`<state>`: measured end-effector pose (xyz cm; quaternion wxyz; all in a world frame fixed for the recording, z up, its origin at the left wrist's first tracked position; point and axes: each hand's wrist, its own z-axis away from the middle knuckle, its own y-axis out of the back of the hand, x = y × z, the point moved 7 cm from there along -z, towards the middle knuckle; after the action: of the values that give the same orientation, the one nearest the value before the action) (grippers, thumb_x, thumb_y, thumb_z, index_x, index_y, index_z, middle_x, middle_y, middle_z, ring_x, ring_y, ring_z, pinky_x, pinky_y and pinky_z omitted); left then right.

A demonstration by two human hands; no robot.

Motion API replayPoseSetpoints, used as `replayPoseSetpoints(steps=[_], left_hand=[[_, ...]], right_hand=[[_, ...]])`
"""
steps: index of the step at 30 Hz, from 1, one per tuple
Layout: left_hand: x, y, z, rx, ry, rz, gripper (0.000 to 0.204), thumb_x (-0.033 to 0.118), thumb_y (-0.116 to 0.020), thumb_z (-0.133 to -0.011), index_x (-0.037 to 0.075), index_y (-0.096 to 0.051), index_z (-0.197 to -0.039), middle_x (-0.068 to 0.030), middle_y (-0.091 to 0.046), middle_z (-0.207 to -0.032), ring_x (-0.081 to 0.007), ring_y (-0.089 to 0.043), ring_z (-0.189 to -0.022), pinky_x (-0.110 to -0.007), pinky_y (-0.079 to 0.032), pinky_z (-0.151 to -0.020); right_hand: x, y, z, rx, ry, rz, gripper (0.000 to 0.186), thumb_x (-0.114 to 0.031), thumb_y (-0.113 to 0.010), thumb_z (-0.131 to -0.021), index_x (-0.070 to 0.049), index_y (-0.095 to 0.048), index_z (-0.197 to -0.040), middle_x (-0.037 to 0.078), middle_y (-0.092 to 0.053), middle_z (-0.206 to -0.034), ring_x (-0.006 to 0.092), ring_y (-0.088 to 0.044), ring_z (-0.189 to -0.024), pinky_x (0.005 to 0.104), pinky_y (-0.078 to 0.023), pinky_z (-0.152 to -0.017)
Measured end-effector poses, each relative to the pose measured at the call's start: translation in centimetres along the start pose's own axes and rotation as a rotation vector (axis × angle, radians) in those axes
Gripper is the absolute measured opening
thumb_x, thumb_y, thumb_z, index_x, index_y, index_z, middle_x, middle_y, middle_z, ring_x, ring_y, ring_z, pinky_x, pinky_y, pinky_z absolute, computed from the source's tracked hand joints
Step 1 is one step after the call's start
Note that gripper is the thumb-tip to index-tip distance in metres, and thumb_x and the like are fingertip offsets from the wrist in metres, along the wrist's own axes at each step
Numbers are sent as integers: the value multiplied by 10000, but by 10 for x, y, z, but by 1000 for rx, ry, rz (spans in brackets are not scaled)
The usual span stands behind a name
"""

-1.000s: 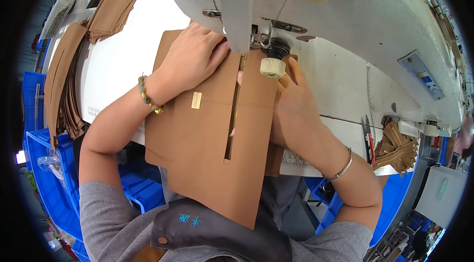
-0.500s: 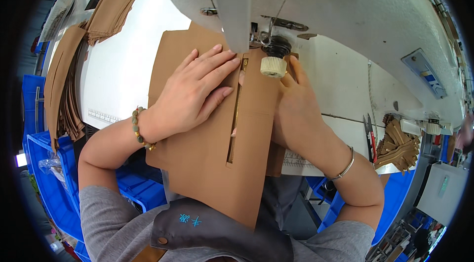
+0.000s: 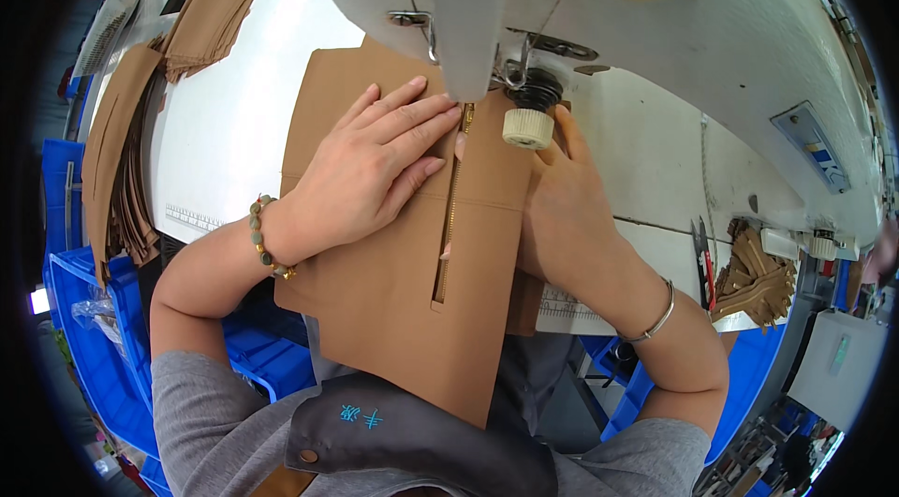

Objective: The recorder uses an industrial sewing machine to sew zippers and join panels for leather bags.

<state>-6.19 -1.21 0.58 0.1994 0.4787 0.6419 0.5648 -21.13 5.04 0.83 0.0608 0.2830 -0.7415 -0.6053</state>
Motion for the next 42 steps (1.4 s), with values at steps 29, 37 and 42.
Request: replayPoseSetpoints(steps=[29, 37, 42], left_hand=[[3, 5, -6, -52, -83, -97, 514, 42, -601, -927, 54, -601, -1441, -101, -607, -1460, -336, -568, -1339, -559, -399, -1181], [5, 7, -16, 16, -142, -61, 397, -1, -661, -861, 32, -686, -1256, -79, -687, -1263, -288, -640, -1162, -447, -475, -1103], [7, 11, -16, 63, -180, -55, 317, 82, -690, -911, 35, -694, -1225, -83, -705, -1236, -293, -659, -1096, -411, -486, -1088]], right_hand=[[5, -4, 2, 12, -19, -76, 573, -339, -738, -868, -78, -665, -1373, 151, -686, -1296, 365, -630, -1224, 639, -351, -1172], [18, -5, 3, -5, -73, -189, 531, -212, -725, -844, -84, -667, -1356, 173, -686, -1253, 395, -621, -1213, 597, -347, -1194], [24, 2, 3, -5, -92, -320, 422, -103, -733, -798, -88, -716, -1220, 168, -695, -1205, 397, -634, -1174, 563, -373, -1189]])
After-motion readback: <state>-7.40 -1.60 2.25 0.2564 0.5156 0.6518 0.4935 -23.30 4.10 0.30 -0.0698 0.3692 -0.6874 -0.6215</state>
